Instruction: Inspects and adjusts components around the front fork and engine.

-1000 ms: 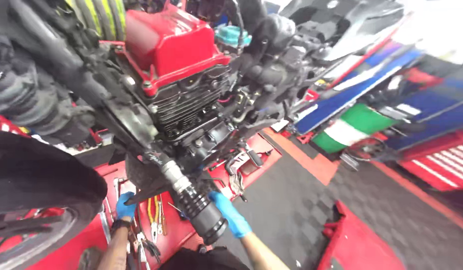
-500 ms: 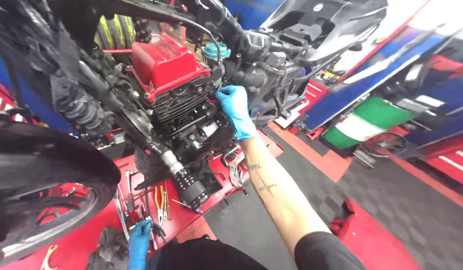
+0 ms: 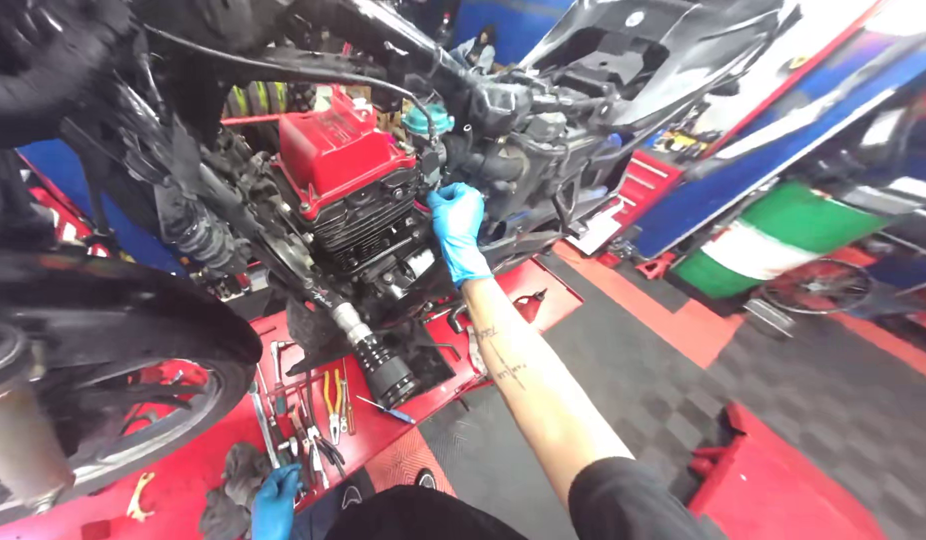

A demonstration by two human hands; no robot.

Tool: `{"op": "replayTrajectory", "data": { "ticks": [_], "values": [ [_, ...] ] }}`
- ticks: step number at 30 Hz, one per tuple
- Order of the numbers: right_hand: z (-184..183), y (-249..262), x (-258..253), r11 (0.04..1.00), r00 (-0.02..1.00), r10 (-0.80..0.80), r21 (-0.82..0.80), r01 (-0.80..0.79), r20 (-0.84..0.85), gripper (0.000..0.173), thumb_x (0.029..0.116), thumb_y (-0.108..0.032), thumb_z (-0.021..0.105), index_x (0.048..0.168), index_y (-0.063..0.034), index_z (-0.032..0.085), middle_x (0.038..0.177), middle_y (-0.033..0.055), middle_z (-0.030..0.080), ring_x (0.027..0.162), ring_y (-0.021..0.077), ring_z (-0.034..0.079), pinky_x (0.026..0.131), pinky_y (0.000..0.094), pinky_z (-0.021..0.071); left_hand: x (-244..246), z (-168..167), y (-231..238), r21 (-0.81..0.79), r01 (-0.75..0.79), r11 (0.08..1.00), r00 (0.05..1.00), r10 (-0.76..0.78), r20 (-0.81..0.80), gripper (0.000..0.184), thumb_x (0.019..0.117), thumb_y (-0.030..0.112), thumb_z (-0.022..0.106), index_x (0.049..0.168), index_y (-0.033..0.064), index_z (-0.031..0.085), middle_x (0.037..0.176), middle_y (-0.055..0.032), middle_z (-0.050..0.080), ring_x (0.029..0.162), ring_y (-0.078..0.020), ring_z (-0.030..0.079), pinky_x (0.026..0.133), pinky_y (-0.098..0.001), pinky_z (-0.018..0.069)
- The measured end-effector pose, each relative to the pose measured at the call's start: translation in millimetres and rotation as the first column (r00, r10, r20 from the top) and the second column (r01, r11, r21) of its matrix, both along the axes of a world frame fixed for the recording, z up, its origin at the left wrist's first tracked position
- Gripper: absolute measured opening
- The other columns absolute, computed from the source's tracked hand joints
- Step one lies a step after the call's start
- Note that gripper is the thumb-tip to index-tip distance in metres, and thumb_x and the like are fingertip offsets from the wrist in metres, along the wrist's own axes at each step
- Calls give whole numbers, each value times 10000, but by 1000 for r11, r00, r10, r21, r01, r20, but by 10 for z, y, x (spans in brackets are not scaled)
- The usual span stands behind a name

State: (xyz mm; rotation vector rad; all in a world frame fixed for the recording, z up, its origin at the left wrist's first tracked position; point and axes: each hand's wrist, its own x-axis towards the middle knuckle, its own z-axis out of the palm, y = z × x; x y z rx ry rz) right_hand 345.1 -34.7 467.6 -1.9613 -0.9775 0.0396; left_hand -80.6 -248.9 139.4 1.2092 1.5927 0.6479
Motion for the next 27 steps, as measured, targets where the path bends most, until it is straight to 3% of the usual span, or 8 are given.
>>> {"op": "replayTrajectory", "data": {
  "ticks": [4,6,11,18,20,23,27],
  "values": [
    [-56,14,257,977,977,206,70,-203,-51,195,901,-267,730,948,-83,771,912,83,739,873,205,697,826,478,552,15,13,-40,-29,-11,1000,998,13,56,207,1027,83,575,1163,-21,692,1032,-154,715,894,-208,709,863,-413,597],
    [-77,40,307,969,972,233,82,-232,-3,183,899,-247,726,935,-72,767,905,87,738,868,203,695,828,470,547,16,-9,-82,-55,-11,998,997,15,77,204,1030,83,576,1164,-21,689,1040,-156,713,904,-206,709,868,-408,598],
    [-109,65,194,987,984,133,79,-143,116,189,908,-242,705,906,-55,731,903,119,715,894,265,683,837,504,527,-4,18,-111,-107,1,994,997,7,76,213,1032,89,571,1165,-26,690,1061,-171,716,931,-227,712,885,-422,591],
    [-73,29,-37,1000,990,-20,22,17,139,220,919,-262,665,945,-55,734,989,154,725,973,330,691,856,567,520,-83,83,-111,-112,11,994,994,1,108,231,1047,94,544,1184,-36,678,1085,-190,705,926,-234,717,884,-421,600],
    [-76,-69,-128,1000,989,-3,28,-1,146,212,954,-237,652,954,-27,685,977,199,688,943,379,672,795,599,521,-96,83,-111,-120,-3,993,991,19,129,231,1046,85,537,1183,-41,675,1069,-187,702,915,-229,713,870,-412,601],
    [-30,-11,-135,997,990,-65,-21,68,124,222,927,-275,652,952,-66,723,1001,151,722,985,336,689,842,574,518,-103,80,-112,-147,-16,989,985,40,166,237,1057,78,505,1183,-39,666,1040,-169,692,880,-201,699,843,-386,597],
    [-88,-168,-195,999,989,9,38,-15,145,208,960,-225,641,973,-21,675,962,222,676,915,411,664,747,605,527,-83,110,-101,-222,-16,975,963,75,259,281,1082,94,440,1230,-18,651,1095,-142,687,881,-161,692,839,-340,593]
  ]
}}
